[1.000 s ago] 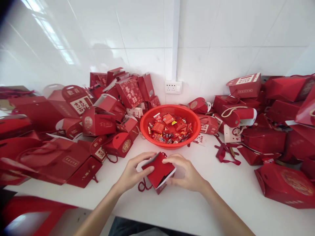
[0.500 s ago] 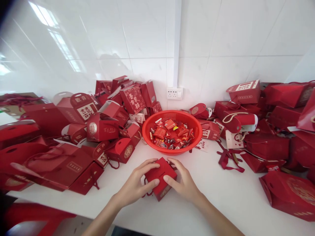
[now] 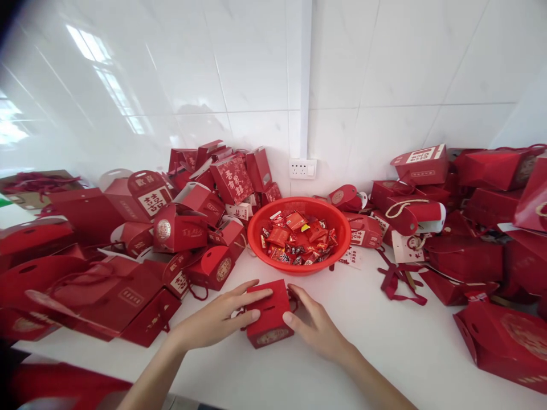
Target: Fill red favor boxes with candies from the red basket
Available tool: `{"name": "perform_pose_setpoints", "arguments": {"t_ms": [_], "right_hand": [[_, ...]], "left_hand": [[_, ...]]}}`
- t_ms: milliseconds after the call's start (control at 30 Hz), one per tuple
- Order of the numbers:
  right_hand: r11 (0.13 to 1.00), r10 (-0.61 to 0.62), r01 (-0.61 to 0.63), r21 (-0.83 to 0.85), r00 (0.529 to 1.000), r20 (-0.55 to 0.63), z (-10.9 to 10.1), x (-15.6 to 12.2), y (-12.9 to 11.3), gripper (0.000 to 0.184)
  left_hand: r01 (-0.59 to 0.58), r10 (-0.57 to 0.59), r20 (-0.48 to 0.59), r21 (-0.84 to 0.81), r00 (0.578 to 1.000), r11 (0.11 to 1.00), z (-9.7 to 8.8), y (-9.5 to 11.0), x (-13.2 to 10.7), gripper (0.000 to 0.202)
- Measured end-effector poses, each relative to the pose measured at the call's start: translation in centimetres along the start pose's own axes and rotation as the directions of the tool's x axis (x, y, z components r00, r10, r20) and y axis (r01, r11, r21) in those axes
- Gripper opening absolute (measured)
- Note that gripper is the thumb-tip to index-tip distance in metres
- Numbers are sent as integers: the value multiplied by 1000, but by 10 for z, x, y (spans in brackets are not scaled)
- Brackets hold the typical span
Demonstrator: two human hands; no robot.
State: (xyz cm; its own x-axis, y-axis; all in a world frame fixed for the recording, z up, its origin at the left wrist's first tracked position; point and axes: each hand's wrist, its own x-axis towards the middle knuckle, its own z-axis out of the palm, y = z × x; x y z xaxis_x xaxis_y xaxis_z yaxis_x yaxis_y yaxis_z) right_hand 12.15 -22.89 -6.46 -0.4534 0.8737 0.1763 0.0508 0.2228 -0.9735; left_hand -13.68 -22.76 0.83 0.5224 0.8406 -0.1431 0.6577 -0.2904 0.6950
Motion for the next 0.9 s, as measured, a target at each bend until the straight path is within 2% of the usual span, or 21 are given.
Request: {"name": "perform_pose_setpoints", "arguments": {"t_ms": [100, 233, 333, 400, 533, 667, 800, 900], "right_hand": [[1000, 7, -7, -6, 1000, -13, 3, -1, -2, 51], [999, 40, -44, -32, 994, -103, 3, -1, -2, 51], [999, 17, -27, -46, 980, -199, -2, -1, -2, 48], [999, -20, 10, -47, 975, -223, -5, -2, -3, 42], [996, -88, 81, -43, 979, -186, -6, -4, -5, 34], [984, -165, 151, -97, 974, -157, -3, -5, -4, 31], [971, -225, 209, -117, 963, -146, -2, -6, -3, 27], [967, -242, 226, -117, 960, -144, -3, -7, -3, 27]], "left_hand": [[-1, 0, 5, 48, 1000, 999, -5, 2, -2, 50], [-2, 4, -24, 50, 1000, 999, -5, 0, 0, 50], [21, -20, -66, 12, 998, 1000, -4, 1, 3, 48], [20, -20, -87, -1, 996, 1000, -2, 3, 5, 47], [-1, 8, -134, 48, 991, 999, 2, 8, 9, 41], [-13, 45, -179, 180, 983, 984, 9, 19, 9, 39], [68, -13, -162, 337, 987, 939, 16, 37, 6, 33], [116, -65, -137, 408, 988, 905, 21, 48, 7, 51]]}}
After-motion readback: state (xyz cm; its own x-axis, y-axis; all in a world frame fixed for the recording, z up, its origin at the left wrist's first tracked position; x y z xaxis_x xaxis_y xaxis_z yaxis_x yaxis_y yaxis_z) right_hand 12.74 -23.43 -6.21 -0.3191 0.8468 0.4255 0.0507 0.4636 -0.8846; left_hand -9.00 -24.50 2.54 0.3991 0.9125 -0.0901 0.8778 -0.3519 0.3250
